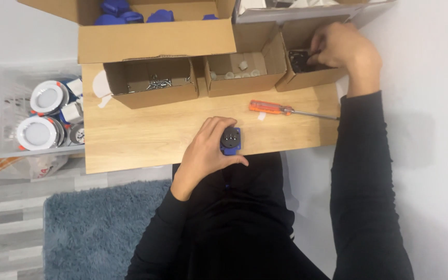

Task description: The person assembles electrical components on a wooden table, using a screwdriver to tighten screws into blue plastic covers. They handle white plastic boxes, black connectors, and small white caps, picking parts from cardboard boxes and placing them together.

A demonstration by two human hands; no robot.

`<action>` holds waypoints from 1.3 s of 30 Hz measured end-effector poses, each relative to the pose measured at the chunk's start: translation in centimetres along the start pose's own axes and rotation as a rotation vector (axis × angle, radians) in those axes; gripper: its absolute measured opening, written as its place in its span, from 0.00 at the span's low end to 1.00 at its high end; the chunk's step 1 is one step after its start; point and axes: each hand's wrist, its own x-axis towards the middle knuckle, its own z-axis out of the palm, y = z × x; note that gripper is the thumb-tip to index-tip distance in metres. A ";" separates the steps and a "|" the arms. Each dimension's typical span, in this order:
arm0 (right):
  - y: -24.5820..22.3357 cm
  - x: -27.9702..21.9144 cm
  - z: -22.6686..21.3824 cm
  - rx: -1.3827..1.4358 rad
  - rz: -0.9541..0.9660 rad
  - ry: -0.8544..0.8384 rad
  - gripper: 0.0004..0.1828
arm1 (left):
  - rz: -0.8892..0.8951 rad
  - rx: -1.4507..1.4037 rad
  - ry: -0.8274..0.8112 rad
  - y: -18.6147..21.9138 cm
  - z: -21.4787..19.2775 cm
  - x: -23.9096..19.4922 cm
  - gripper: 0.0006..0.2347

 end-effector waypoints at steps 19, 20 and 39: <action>0.4 -17.2 12.7 0.806 -0.510 0.998 0.11 | -0.017 -0.188 0.127 1.6 -2.9 0.0 0.33; -1.4 -17.9 12.9 0.736 -0.578 0.986 0.13 | 0.003 -0.208 0.188 1.9 -3.4 -0.4 0.26; -12.2 -18.8 20.3 0.872 -1.081 1.080 0.08 | 0.277 -0.146 0.361 3.9 -2.6 -2.7 0.06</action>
